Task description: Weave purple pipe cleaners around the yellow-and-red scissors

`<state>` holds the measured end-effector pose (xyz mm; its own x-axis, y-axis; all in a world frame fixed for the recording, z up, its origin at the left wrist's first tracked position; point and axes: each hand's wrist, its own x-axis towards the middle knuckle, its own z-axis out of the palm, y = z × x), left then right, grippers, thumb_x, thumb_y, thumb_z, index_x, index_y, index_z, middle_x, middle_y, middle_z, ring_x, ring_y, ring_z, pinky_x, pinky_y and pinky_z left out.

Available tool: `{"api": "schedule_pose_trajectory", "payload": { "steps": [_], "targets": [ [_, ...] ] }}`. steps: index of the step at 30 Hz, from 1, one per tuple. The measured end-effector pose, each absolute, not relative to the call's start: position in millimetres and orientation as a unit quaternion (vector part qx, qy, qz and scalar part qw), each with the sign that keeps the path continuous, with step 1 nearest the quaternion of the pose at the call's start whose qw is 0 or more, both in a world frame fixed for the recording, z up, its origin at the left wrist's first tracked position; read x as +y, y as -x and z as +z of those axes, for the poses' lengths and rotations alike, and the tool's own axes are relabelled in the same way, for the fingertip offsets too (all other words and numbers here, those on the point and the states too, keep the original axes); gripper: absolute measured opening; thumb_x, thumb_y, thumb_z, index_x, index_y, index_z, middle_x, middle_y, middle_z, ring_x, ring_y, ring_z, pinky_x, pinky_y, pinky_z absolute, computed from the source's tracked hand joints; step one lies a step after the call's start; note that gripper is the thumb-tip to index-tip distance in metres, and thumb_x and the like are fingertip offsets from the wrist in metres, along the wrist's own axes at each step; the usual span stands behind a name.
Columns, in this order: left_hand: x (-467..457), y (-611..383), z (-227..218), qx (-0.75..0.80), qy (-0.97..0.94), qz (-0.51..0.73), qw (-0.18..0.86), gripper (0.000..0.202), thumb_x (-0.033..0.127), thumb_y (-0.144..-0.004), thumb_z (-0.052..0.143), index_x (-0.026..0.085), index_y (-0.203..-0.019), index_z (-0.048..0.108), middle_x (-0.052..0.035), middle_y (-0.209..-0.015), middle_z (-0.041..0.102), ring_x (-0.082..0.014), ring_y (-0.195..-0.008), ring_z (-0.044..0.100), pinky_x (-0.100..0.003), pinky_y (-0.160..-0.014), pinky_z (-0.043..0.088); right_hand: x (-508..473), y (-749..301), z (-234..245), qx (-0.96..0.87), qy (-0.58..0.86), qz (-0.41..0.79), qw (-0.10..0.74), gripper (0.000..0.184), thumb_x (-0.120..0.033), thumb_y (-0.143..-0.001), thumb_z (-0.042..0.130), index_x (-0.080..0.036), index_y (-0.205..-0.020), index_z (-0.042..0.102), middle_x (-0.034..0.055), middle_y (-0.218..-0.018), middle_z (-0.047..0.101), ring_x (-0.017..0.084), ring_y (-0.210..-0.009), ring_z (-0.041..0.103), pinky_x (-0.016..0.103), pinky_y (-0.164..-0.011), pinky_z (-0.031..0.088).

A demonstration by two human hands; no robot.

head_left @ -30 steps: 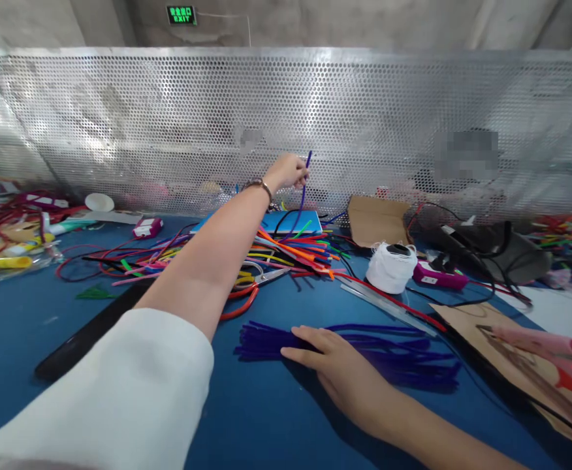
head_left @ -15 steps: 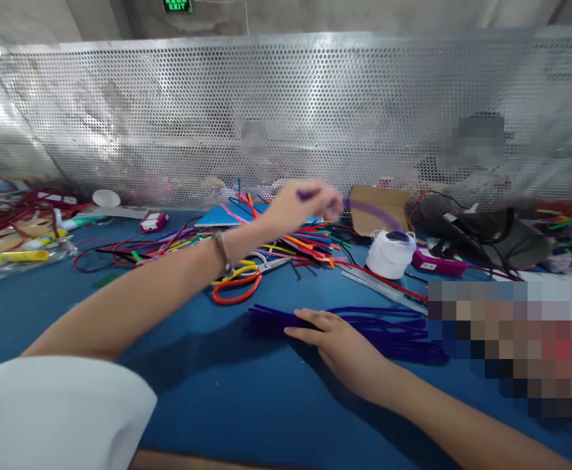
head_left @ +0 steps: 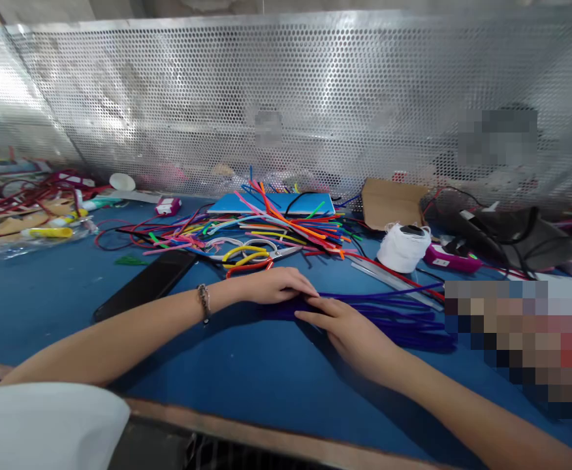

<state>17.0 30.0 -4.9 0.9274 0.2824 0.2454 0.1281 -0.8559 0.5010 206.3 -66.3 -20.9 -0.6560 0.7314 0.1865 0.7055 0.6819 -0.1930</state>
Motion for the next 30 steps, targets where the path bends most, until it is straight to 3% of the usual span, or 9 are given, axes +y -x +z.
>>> {"api": "schedule_pose_trajectory", "payload": {
  "steps": [7,14,23,27,30],
  "targets": [
    [31,-17,-20,0.146,-0.950,0.187,0.201,0.034,0.002,-0.083,0.042,0.016,-0.102,0.065,-0.0081,-0.104,0.067,-0.0166,-0.095,0.057,-0.030,-0.089,0.040,-68,-207,-22,-0.907,0.397,0.030,0.135,0.055,0.001,-0.077,0.032,-0.022,-0.121,0.056,0.0121,-0.127,0.052,0.023,-0.118,0.047,0.044,-0.095,0.043],
    [21,-7,-20,0.144,-0.950,0.196,0.194,0.034,0.006,-0.087,0.038,0.016,-0.110,0.060,-0.0099,-0.112,0.062,-0.0152,-0.103,0.055,-0.026,-0.089,0.042,-68,-206,-21,-0.904,0.380,-0.056,0.186,0.044,-0.001,-0.074,0.041,-0.019,-0.108,0.062,0.0141,-0.119,0.054,0.026,-0.116,0.046,0.050,-0.096,0.039],
    [22,-3,-18,0.137,-0.958,0.186,0.169,0.029,0.007,-0.087,0.039,0.014,-0.099,0.064,-0.0076,-0.096,0.067,-0.0144,-0.091,0.058,-0.023,-0.083,0.043,-60,-214,-22,-0.890,0.427,0.014,0.160,0.033,-0.014,-0.085,0.039,-0.020,-0.111,0.059,0.0092,-0.117,0.060,0.021,-0.109,0.055,0.048,-0.096,0.040],
    [9,-3,-17,0.150,-0.963,0.176,0.138,0.025,0.020,-0.088,0.046,0.016,-0.107,0.061,-0.0104,-0.108,0.063,-0.0188,-0.099,0.056,-0.029,-0.089,0.041,-59,-214,-22,-0.896,0.406,0.038,0.175,0.033,-0.014,-0.085,0.040,-0.016,-0.110,0.061,0.0114,-0.114,0.062,0.020,-0.106,0.057,0.039,-0.092,0.045],
    [-4,-4,-15,0.157,-0.971,0.147,0.104,0.040,0.036,-0.082,0.058,0.015,-0.116,0.056,-0.0135,-0.118,0.057,-0.0228,-0.107,0.053,-0.032,-0.093,0.040,-59,-213,-20,-0.902,0.390,0.037,0.180,0.032,-0.012,-0.085,0.041,-0.015,-0.109,0.061,0.0113,-0.110,0.064,0.021,-0.106,0.056,0.039,-0.092,0.045]
  ]
}}
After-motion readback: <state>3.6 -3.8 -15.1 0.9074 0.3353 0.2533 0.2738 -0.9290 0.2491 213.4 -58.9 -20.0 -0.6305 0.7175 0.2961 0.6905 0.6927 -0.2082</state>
